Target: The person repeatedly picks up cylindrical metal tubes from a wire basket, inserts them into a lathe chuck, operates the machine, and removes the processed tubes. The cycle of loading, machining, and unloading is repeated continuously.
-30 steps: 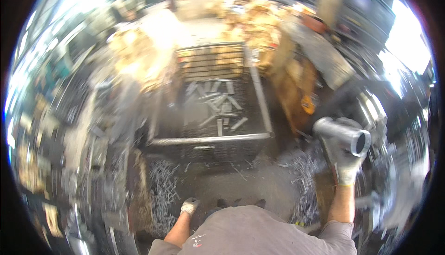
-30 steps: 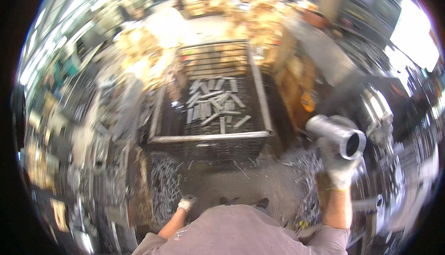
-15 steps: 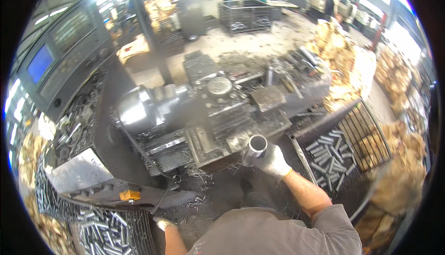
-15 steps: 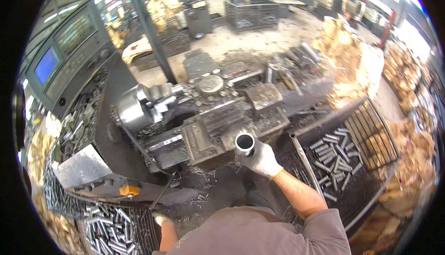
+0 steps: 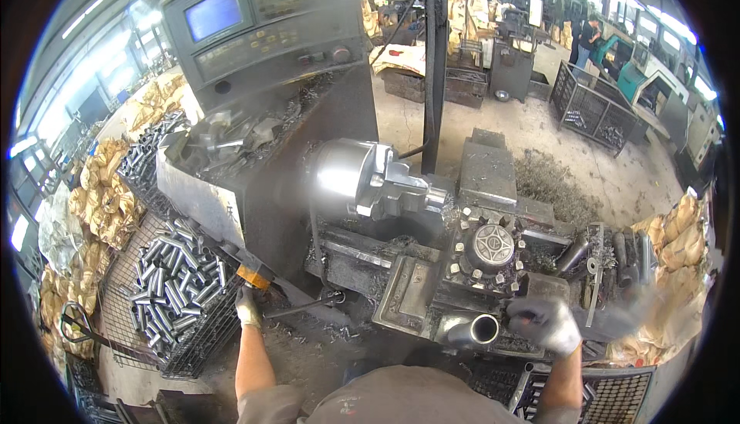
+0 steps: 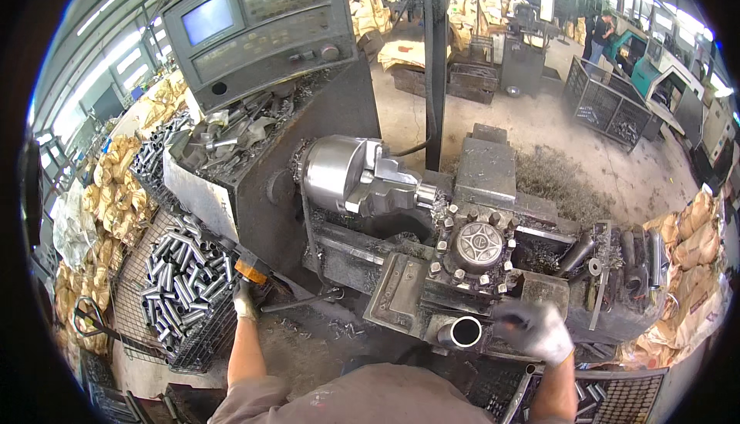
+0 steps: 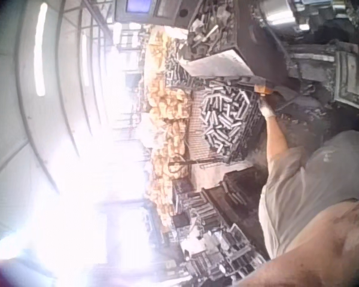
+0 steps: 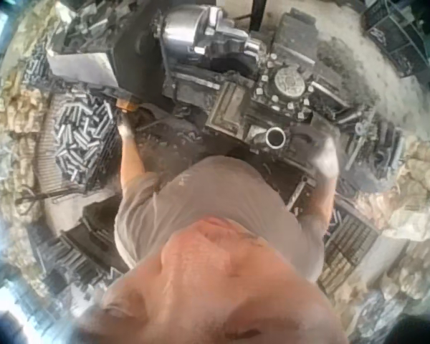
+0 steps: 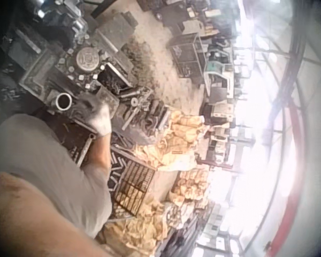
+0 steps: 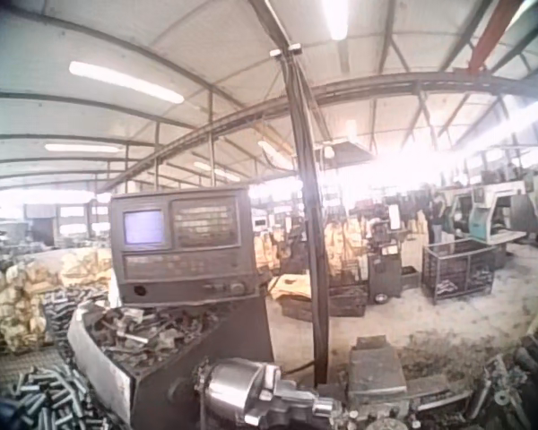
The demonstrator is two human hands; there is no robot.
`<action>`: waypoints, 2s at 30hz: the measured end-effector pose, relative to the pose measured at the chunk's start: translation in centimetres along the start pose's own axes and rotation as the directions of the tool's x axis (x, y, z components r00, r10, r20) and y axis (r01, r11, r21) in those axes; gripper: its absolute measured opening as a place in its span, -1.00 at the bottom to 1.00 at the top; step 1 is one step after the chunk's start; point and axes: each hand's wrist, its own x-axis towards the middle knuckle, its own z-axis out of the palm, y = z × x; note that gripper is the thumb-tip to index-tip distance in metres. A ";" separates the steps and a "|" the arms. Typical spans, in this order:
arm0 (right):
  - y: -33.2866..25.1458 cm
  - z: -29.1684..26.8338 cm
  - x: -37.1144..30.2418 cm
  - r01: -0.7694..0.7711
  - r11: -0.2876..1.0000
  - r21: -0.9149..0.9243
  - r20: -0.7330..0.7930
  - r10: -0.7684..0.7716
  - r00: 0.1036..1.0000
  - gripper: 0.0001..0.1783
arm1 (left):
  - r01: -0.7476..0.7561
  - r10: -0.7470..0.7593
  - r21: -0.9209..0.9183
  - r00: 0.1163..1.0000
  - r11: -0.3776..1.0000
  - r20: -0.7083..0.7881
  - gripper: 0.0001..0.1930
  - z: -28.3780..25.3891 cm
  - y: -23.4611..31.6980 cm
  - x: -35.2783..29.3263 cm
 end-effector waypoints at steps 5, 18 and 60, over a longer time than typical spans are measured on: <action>-3.0 -0.5 14.7 0.404 0.854 -0.328 -0.059 -0.445 0.894 -0.73 | 0.034 -0.034 -0.162 0.999 0.986 0.007 -0.63 -0.2 -5.0 -4.2; 2.9 3.3 31.9 -0.301 0.915 0.267 0.603 0.085 0.793 -0.53 | -0.944 0.700 0.313 0.290 0.099 0.652 -0.36 28.3 9.8 -14.6; -10.6 17.6 8.5 -0.607 0.736 0.300 0.282 0.539 0.794 -0.28 | 0.142 -0.200 0.161 0.333 0.977 0.921 -0.50 26.7 12.6 -24.7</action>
